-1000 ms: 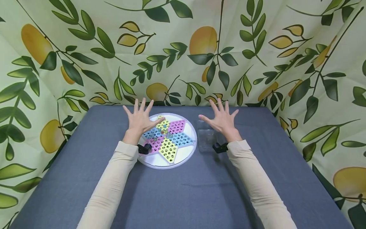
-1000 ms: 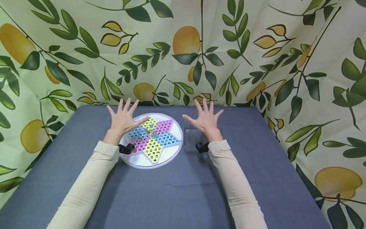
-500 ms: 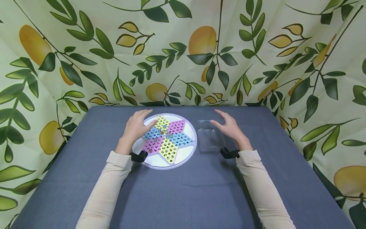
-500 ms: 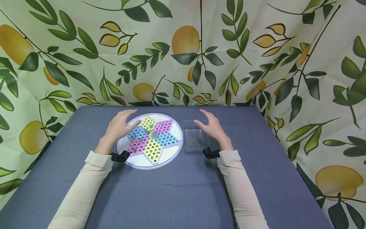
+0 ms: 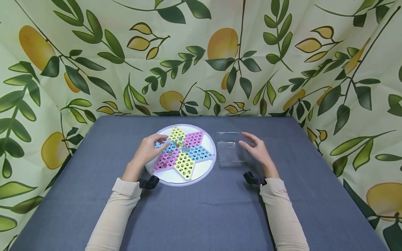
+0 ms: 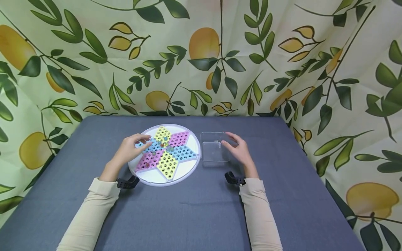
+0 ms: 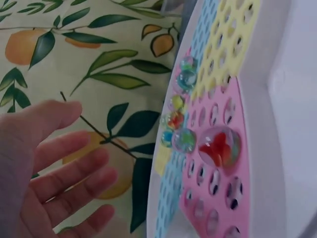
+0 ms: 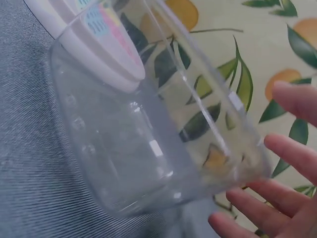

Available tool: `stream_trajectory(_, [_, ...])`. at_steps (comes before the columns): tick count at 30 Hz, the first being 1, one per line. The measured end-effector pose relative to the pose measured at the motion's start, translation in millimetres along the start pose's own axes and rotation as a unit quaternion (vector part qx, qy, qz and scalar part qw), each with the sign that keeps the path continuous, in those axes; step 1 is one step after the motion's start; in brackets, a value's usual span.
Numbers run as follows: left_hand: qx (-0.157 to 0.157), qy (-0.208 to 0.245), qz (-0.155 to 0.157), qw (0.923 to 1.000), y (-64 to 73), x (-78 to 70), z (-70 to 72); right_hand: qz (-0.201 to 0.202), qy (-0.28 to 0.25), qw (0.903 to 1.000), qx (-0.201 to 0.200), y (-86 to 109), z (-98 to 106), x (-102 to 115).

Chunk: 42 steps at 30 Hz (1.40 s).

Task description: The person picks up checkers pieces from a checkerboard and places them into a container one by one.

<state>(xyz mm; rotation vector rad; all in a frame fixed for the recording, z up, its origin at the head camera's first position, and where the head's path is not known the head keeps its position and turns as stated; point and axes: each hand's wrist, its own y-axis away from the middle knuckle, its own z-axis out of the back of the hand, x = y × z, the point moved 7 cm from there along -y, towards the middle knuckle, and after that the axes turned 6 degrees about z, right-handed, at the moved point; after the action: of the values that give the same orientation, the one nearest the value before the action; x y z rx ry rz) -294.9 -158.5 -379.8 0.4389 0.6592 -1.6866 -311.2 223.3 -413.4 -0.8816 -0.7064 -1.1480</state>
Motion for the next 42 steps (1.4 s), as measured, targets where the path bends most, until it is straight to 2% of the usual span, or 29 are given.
stream_trajectory(4, [0.028, 0.038, -0.014, 0.9988, 3.4, 8.4, -5.3, -0.036, -0.027, 0.9988, 0.017, 5.6, -2.8, -16.5])
stream_trajectory(9, [0.058, 0.054, -0.016, 0.9967, 6.3, 22.4, -9.4, -0.060, -0.106, 0.9910, 0.056, 8.7, -8.0, -31.7])
stream_trajectory(16, [0.120, 0.054, -0.012, 0.9913, 11.2, 33.6, -14.6, -0.046, -0.188, 0.9768, 0.091, 9.8, -16.6, -41.2])
stream_trajectory(20, [0.160, 0.066, 0.009, 0.9848, 16.4, 38.3, -18.2, -0.025, -0.222, 0.9694, 0.102, 9.1, -20.0, -42.5])
stream_trajectory(27, [0.218, 0.075, 0.036, 0.9723, 22.2, 44.8, -24.3, 0.003, -0.249, 0.9616, 0.115, 9.0, -22.6, -43.9])
stream_trajectory(32, [0.231, 0.076, 0.043, 0.9690, 23.6, 44.0, -26.9, 0.011, -0.253, 0.9604, 0.116, 9.8, -23.2, -44.2])
stream_trajectory(42, [0.236, 0.085, 0.022, 0.9679, 21.6, 43.5, -31.1, 0.010, -0.260, 0.9570, 0.128, 9.6, -24.7, -47.5])
